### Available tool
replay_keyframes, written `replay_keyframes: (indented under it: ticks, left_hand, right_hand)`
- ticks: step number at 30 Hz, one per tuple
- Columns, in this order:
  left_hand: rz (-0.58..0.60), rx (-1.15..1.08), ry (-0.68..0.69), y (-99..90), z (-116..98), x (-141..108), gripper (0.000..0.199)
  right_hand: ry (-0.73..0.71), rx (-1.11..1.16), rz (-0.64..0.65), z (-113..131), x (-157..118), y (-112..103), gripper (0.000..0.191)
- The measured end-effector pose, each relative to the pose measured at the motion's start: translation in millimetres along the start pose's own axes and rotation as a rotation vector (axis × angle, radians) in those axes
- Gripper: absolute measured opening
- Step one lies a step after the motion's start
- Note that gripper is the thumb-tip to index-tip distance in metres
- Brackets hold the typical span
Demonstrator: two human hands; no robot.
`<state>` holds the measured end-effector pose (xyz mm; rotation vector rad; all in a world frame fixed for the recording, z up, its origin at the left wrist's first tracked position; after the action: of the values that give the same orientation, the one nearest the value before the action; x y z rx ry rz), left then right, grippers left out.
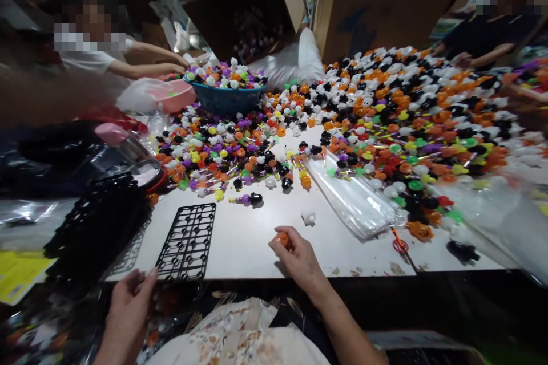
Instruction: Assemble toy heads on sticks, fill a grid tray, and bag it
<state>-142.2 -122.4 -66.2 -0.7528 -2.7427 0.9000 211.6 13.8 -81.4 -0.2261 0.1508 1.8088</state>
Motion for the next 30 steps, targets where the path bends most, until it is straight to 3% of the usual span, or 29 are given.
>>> replay_keyframes:
  ticks: [3, 5, 6, 11, 13, 15, 20, 23, 26, 30]
  left_hand:
    - [-0.088, 0.319, 0.396, -3.5, -30, -1, 0.069]
    - [-0.022, 0.293, 0.658, 9.8, -56, -8, 0.053]
    - [0.065, 0.248, 0.742, 21.5, -69, -12, 0.045]
    - [0.623, 0.099, 0.910, 108.7, -134, -49, 0.028]
    - [0.738, 0.108, 0.997, 145.4, -162, -65, 0.025]
    - [0.757, 0.189, 1.080, 179.6, -187, -73, 0.023]
    - [0.576, 0.378, 1.049, 243.1, -228, -55, 0.022]
    - [0.660, 0.446, 0.985, 269.1, -234, -43, 0.025]
    - [0.746, 0.464, 0.917, 283.0, -233, -34, 0.027]
    - [0.764, 0.399, 0.786, 284.2, -232, -22, 0.032]
  right_hand:
    - [-0.035, -0.152, -0.077, 1, 0, -11, 0.044]
    - [-0.054, -0.192, -0.109, 2, 0, -17, 0.044]
    - [-0.067, -0.200, -0.116, 2, 0, -19, 0.044]
    - [-0.112, -0.283, -0.153, -6, 1, -16, 0.043]
    - [-0.125, -0.308, -0.191, -13, 1, -13, 0.046]
    - [-0.160, -0.326, -0.235, -19, 0, -13, 0.045]
    - [-0.269, -0.329, -0.293, -28, -2, -17, 0.027]
    - [-0.295, -0.311, -0.266, -28, -1, -19, 0.021]
    - [-0.290, -0.280, -0.232, -27, 0, -18, 0.024]
    - [-0.229, -0.218, -0.203, -29, 0, -16, 0.044]
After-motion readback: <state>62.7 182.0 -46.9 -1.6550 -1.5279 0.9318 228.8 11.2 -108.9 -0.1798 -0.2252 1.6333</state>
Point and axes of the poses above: each hand's wrist, its own x-axis towards the middle knuckle, its own y-axis out of the palm, z = x × y, the point moved 4 cm from there along x, towards the middle knuckle, and after that the axes turned 2 degrees about y, right-handed, at the moved point
